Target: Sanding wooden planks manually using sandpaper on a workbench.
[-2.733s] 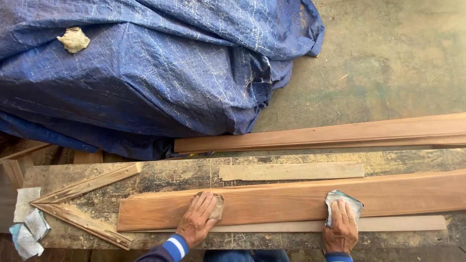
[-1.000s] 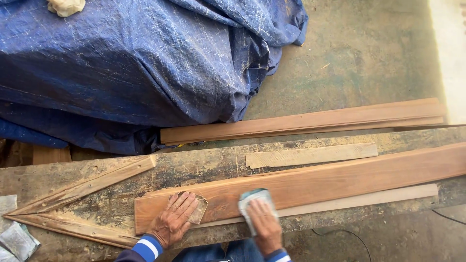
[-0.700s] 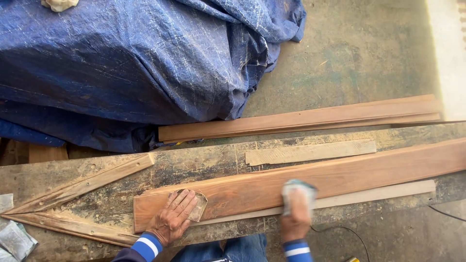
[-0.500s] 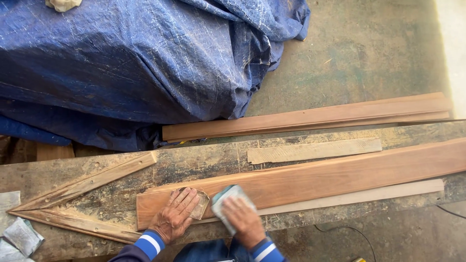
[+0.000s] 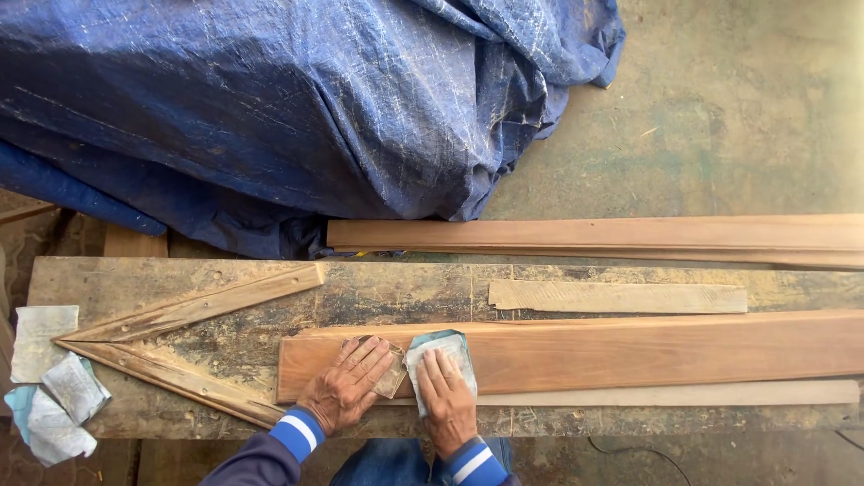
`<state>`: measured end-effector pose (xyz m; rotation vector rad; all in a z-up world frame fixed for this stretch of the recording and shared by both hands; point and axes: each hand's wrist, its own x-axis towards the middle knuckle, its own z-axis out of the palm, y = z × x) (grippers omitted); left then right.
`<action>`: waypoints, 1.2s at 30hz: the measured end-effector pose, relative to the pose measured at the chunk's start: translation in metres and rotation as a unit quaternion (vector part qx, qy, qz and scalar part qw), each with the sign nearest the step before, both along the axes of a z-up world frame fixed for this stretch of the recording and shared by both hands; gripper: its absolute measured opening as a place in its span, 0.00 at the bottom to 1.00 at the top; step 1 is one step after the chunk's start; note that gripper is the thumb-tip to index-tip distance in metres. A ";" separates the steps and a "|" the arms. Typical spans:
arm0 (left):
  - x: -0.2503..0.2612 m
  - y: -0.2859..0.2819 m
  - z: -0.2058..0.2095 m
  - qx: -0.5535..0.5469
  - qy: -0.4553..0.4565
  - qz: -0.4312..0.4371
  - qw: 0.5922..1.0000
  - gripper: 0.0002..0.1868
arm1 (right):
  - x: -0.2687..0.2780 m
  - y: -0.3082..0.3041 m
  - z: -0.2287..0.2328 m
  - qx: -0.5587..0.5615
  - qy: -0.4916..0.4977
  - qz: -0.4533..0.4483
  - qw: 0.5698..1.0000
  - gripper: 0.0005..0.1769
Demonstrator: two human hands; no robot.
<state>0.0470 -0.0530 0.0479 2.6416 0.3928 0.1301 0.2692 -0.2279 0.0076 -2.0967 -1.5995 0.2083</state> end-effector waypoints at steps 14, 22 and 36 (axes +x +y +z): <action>0.001 -0.002 0.001 0.016 -0.013 0.005 1.000 0.39 | 0.045 -0.038 -0.030 0.023 -0.075 -0.180 0.981 0.26; 0.000 -0.002 -0.002 0.006 0.005 -0.001 1.000 0.41 | 0.156 -0.107 -0.002 0.001 -0.156 -0.199 0.968 0.14; -0.001 0.000 -0.003 0.012 -0.001 -0.017 1.000 0.38 | 0.035 0.000 -0.001 0.049 0.007 0.000 0.999 0.31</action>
